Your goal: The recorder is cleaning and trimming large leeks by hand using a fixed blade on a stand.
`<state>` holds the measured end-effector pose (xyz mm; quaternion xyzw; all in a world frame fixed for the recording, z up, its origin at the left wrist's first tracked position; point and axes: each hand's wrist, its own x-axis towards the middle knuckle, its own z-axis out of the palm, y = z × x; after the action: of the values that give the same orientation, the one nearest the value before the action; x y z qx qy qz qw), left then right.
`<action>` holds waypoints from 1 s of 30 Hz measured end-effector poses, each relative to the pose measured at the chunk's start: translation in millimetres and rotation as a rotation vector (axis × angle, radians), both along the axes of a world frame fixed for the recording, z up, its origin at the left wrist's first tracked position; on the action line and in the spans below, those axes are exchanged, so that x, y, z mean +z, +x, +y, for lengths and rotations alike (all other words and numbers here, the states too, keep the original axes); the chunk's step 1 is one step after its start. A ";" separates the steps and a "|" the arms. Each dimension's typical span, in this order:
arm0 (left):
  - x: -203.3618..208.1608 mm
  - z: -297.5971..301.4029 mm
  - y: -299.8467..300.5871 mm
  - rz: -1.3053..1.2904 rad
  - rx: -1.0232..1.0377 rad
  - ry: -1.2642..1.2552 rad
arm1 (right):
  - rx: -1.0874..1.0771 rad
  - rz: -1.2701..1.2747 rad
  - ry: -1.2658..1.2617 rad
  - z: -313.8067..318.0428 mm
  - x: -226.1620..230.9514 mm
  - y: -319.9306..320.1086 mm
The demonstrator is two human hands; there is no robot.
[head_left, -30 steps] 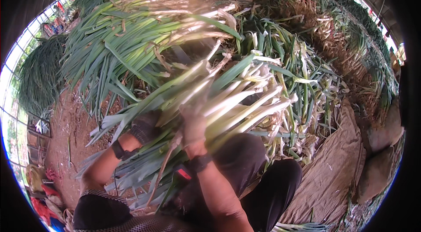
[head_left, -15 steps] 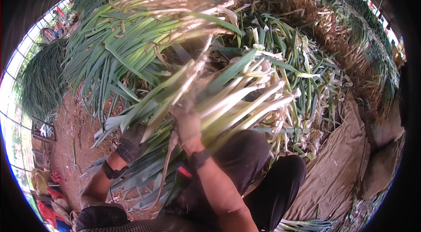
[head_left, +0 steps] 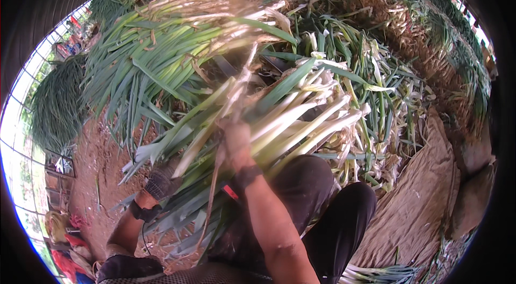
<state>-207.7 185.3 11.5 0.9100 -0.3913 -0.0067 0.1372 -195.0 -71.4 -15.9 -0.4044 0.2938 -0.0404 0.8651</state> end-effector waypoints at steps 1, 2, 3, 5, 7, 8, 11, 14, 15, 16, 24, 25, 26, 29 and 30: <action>16.2 11.5 -1.8 -0.023 0.036 -0.024 | 0.032 -0.035 0.034 12.1 14.9 4.9; 15.4 0.3 -2.5 -0.005 0.015 -0.038 | 0.017 -0.005 0.004 6.1 12.9 -0.3; 20.0 -12.4 -5.2 0.215 0.122 -0.120 | 0.003 0.027 -0.025 0.5 10.9 -5.6; 34.2 -18.0 -1.6 0.414 0.252 -0.178 | 0.051 0.015 -0.055 4.1 19.4 -11.4; 40.2 -16.0 11.7 0.600 0.353 -0.164 | 0.104 0.001 -0.086 8.8 28.3 -17.7; 33.3 -13.7 21.0 0.634 0.345 -0.272 | 0.140 0.000 -0.044 11.5 32.7 -22.0; 38.2 -38.1 28.2 0.686 0.366 -0.365 | 0.152 -0.036 -0.071 17.3 33.3 -31.5; 38.5 -57.2 38.2 0.667 0.343 -0.301 | 0.147 -0.059 -0.049 19.0 29.3 -32.7; 35.2 -59.7 40.3 0.633 0.324 -0.259 | 0.152 -0.052 -0.080 19.8 31.5 -33.9; 28.0 -61.9 42.6 0.679 0.316 -0.337 | 0.157 -0.045 -0.110 21.1 33.5 -34.1; 26.9 -103.0 91.3 0.515 0.162 -0.206 | 0.163 -0.013 -0.095 24.0 16.8 -34.1; 27.8 -111.4 97.0 0.517 0.165 -0.205 | 0.168 -0.011 -0.093 24.5 14.8 -34.6; 29.2 -117.8 103.4 0.551 0.209 -0.217 | 0.171 -0.010 -0.091 25.7 14.9 -34.8; 11.5 -133.6 129.1 0.490 0.260 -0.257 | 0.190 0.033 -0.156 30.9 20.1 -36.5; 1.6 -131.6 137.6 0.391 0.267 -0.283 | 0.189 -0.011 -0.119 35.4 22.6 -37.9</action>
<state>-70.1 53.6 13.1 0.9066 -0.2311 -0.1095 0.3357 -232.9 -36.0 6.7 -0.4806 0.2467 0.0221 0.8412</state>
